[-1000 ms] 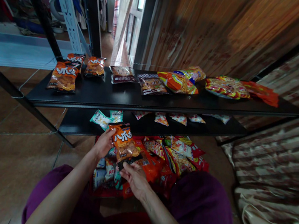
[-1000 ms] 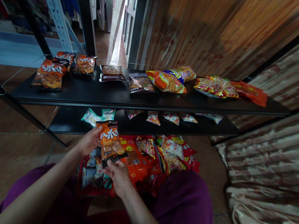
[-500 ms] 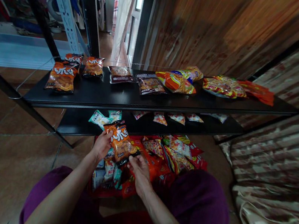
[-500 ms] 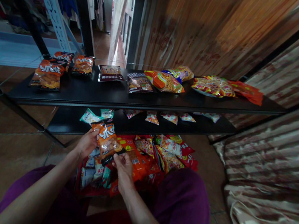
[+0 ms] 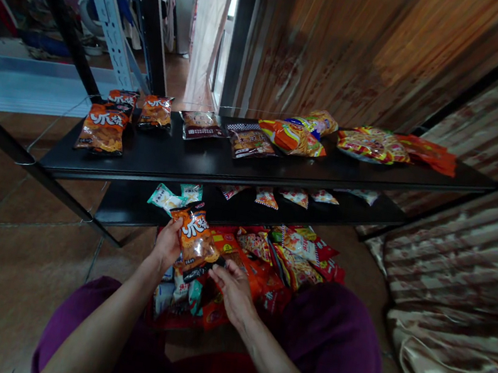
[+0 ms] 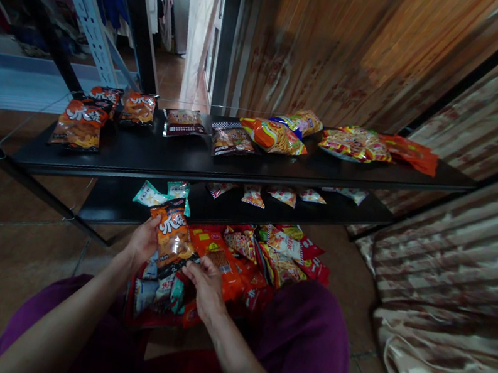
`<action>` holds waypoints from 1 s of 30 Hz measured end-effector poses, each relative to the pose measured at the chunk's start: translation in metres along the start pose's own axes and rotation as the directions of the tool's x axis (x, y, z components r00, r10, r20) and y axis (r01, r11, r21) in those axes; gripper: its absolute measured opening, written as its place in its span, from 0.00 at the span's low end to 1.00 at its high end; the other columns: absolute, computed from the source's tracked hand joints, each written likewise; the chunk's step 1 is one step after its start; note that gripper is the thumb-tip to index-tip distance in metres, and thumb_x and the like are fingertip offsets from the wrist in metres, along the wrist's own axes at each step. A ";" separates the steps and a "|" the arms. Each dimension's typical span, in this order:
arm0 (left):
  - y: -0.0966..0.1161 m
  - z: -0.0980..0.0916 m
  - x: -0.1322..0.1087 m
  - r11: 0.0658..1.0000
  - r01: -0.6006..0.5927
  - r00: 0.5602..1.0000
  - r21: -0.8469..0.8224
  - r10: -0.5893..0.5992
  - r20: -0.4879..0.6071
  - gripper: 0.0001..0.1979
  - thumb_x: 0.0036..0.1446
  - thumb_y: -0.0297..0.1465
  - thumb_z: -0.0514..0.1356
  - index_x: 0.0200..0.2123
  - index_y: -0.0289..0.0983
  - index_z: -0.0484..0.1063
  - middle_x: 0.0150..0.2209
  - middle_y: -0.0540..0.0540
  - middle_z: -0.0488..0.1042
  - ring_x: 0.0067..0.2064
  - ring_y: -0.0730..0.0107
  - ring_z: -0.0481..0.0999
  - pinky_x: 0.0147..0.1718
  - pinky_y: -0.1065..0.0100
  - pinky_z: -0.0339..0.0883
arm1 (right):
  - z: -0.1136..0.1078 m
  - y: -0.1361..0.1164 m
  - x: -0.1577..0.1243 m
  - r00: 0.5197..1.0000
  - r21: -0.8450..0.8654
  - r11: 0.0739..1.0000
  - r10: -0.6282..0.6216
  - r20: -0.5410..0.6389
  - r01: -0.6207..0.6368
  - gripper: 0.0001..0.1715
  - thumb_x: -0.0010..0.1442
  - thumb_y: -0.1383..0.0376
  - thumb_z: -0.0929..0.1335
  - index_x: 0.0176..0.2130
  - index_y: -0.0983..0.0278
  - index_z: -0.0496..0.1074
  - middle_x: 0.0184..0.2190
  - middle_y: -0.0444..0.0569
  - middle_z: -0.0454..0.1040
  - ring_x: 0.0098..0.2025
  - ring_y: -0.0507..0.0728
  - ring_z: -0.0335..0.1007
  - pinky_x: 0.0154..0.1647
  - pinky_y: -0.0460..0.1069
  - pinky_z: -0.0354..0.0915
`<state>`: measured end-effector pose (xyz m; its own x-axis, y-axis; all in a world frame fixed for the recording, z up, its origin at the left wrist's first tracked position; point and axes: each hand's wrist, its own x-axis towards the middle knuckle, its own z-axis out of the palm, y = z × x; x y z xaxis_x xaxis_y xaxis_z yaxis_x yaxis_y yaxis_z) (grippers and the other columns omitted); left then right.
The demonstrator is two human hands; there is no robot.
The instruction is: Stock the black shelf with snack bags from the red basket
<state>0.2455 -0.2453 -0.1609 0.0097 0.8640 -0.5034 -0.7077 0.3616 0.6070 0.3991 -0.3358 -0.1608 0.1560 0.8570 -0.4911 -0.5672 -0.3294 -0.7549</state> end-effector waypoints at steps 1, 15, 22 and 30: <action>0.000 0.000 0.000 1.000 -0.010 1.000 0.001 0.010 -0.005 0.11 0.48 0.29 0.64 0.35 0.37 0.67 0.29 0.48 0.76 0.28 0.68 0.75 0.31 0.65 0.69 | 0.001 0.000 -0.001 1.000 0.001 1.000 0.001 0.004 -0.001 0.24 0.30 0.62 0.80 0.21 0.64 0.66 0.22 0.39 0.68 0.27 0.47 0.67 0.39 0.48 0.70; 0.002 0.004 -0.004 0.998 -0.051 0.998 0.024 0.050 0.027 0.13 0.45 0.31 0.66 0.35 0.37 0.67 0.31 0.48 0.76 0.30 0.67 0.76 0.33 0.64 0.70 | -0.004 0.000 0.000 0.997 -0.030 0.996 0.083 -0.005 -0.083 0.23 0.33 0.66 0.80 0.33 0.66 0.78 0.30 0.46 0.77 0.29 0.50 0.71 0.38 0.50 0.73; -0.002 0.003 -0.001 0.995 -0.062 0.997 0.084 0.058 0.044 0.14 0.47 0.33 0.65 0.37 0.37 0.67 0.32 0.48 0.76 0.31 0.67 0.77 0.33 0.64 0.71 | -0.003 0.009 0.002 0.997 -0.081 0.997 -0.005 -0.078 -0.001 0.20 0.33 0.63 0.79 0.31 0.65 0.80 0.28 0.47 0.78 0.26 0.49 0.70 0.32 0.46 0.70; 0.003 0.008 -0.003 0.968 -0.172 0.983 0.180 0.180 -0.027 0.25 0.46 0.36 0.68 0.47 0.40 0.65 0.41 0.44 0.75 0.35 0.68 0.77 0.32 0.68 0.70 | -0.005 0.014 0.005 0.984 -0.221 0.964 -0.166 -0.059 0.149 0.20 0.37 0.59 0.77 0.34 0.61 0.80 0.36 0.46 0.76 0.28 0.50 0.68 0.32 0.47 0.70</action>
<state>0.2489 -0.2440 -0.1523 -0.1370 0.9051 -0.4025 -0.5599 0.2645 0.7852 0.3959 -0.3384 -0.1761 0.2955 0.8748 -0.3839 -0.3444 -0.2773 -0.8969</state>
